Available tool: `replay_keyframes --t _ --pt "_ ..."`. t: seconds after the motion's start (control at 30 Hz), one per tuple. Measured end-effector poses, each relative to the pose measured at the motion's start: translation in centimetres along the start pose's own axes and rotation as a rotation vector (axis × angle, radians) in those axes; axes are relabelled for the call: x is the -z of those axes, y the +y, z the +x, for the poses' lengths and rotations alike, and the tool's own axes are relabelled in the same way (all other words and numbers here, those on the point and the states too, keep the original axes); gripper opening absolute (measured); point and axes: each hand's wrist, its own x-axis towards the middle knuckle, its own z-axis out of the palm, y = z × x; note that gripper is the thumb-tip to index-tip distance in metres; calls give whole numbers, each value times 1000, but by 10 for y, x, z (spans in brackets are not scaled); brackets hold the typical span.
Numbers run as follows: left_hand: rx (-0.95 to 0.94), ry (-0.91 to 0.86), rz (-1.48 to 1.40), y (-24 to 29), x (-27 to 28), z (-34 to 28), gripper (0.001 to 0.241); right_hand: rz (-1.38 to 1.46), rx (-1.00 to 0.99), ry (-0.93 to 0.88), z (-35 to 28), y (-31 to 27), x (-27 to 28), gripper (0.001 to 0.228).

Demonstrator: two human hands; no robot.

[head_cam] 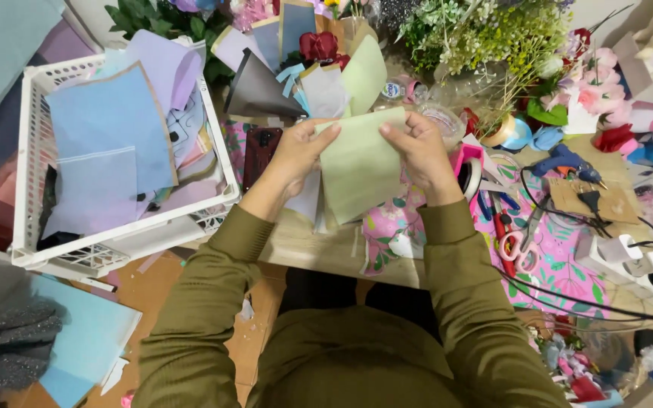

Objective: The person folds and wraps a bouquet of red artificial roses using multiple sheets of pastel-colored paper. They use a tape dispenser to secure the paper layers around the bouquet, adjusting the folds and positioning of the wrapping material throughout the process.

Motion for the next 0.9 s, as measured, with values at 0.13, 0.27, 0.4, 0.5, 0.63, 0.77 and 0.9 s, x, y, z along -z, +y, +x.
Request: replay_keyframes --t 0.13,0.27,0.4,0.5,0.63,0.77,0.9 --pt "-122 48 36 -29 13 19 38 25 -21 -32 7 16 10 31" --pt "-142 2 49 -12 3 0 50 11 -35 -24 18 24 18 22" --pt "-119 18 46 -9 2 -4 43 18 -23 -29 27 42 25 32" --pt "-115 12 23 -17 8 1 43 72 -34 -95 24 38 22 63" --pt "-97 0 15 -11 1 -5 46 78 -63 -147 22 21 14 71" --pt "-101 -33 -8 -8 -4 -8 48 80 -64 -155 26 21 17 70" --pt "-147 -70 -13 -4 -10 -9 41 143 -52 -249 30 24 26 69"
